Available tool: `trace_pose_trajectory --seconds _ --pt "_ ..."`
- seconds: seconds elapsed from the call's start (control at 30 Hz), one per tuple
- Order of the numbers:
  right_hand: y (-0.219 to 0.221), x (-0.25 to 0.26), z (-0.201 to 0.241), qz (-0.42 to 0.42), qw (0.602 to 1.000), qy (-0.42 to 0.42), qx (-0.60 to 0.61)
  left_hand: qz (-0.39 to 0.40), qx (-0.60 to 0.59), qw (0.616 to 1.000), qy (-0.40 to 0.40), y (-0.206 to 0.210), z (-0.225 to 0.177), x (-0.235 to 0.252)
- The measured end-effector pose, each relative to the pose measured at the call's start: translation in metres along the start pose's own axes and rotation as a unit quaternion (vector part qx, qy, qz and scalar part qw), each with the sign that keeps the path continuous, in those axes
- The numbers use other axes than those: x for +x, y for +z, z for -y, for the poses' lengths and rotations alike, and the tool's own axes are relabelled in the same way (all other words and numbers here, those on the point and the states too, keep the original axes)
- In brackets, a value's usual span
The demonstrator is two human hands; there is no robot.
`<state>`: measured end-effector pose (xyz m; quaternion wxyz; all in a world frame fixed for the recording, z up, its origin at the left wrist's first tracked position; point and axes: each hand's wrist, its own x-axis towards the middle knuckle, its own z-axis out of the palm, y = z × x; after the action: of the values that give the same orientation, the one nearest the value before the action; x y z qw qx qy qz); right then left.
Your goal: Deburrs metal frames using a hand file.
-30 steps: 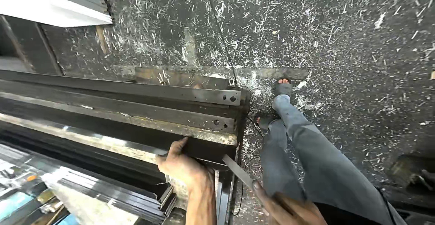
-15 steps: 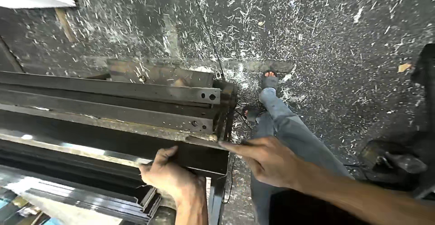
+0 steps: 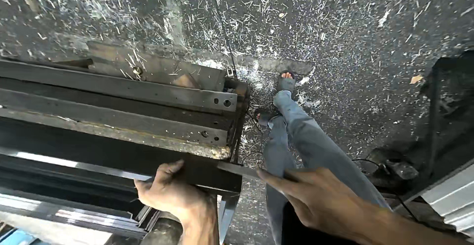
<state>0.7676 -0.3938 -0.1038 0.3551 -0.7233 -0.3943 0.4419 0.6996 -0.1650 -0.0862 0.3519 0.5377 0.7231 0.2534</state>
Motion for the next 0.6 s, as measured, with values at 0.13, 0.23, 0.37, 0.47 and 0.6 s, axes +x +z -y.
trace_pose_trajectory --seconds 0.13,0.23,0.37,0.47,0.6 --pt "0.013 0.035 -0.001 -0.011 0.999 -0.031 0.028 0.003 -0.003 1.000 0.003 -0.001 -0.002 0.000" --pt "0.012 -0.004 -0.005 -0.009 0.999 0.001 0.039 0.009 0.002 1.000 0.002 -0.001 -0.001 0.001" --pt "0.016 0.023 -0.012 -0.035 0.997 -0.035 0.053 0.011 -0.005 1.000 0.006 -0.003 0.003 0.001" --pt "0.014 0.023 -0.014 -0.023 0.997 -0.039 0.069 0.021 -0.002 1.000 0.005 -0.003 0.001 0.003" --pt "0.009 -0.007 -0.012 -0.029 0.999 -0.006 0.040 0.020 0.000 1.000 0.009 -0.003 0.005 0.002"
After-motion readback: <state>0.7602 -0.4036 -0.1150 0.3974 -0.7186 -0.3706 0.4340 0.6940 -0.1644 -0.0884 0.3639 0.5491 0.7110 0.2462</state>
